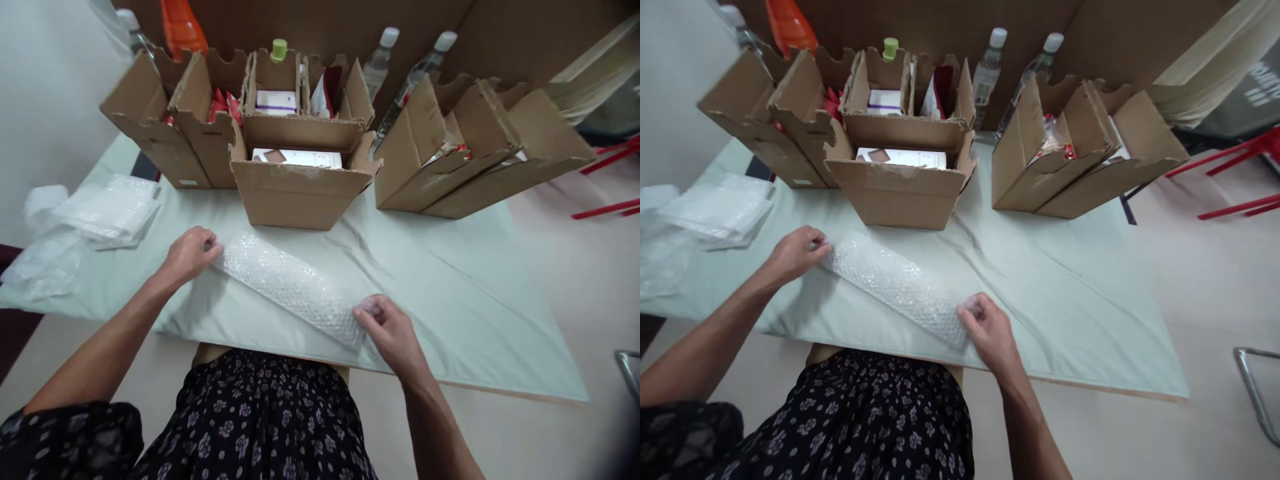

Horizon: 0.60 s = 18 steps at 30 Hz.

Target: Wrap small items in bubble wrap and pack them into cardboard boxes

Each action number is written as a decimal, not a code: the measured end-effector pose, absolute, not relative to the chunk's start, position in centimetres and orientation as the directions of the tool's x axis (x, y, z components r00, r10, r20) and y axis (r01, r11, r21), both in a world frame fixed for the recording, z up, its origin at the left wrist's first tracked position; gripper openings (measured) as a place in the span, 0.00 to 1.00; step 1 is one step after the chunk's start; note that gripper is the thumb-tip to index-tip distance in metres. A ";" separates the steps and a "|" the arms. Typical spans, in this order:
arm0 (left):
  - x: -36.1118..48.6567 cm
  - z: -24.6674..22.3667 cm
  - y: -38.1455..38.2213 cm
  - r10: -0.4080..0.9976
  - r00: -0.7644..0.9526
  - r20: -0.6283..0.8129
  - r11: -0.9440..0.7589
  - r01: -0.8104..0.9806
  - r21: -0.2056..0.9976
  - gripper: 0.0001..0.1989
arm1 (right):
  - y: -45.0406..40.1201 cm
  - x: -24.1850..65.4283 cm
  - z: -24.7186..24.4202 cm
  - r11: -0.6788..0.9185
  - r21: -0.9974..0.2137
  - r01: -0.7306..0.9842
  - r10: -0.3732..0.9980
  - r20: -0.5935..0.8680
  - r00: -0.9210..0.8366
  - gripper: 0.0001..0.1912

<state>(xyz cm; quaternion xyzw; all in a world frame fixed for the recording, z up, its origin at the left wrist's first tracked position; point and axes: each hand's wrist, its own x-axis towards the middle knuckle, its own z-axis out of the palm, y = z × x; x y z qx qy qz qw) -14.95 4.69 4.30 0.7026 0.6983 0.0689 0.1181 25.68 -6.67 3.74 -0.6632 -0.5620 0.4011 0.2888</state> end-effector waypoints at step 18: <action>-7.5 2.3 6.8 0.943 0.269 0.196 -0.300 0.942 0.148 0.09 | -17.5 21.6 2.5 -0.382 -0.903 0.198 0.853 -0.426 -0.300 0.17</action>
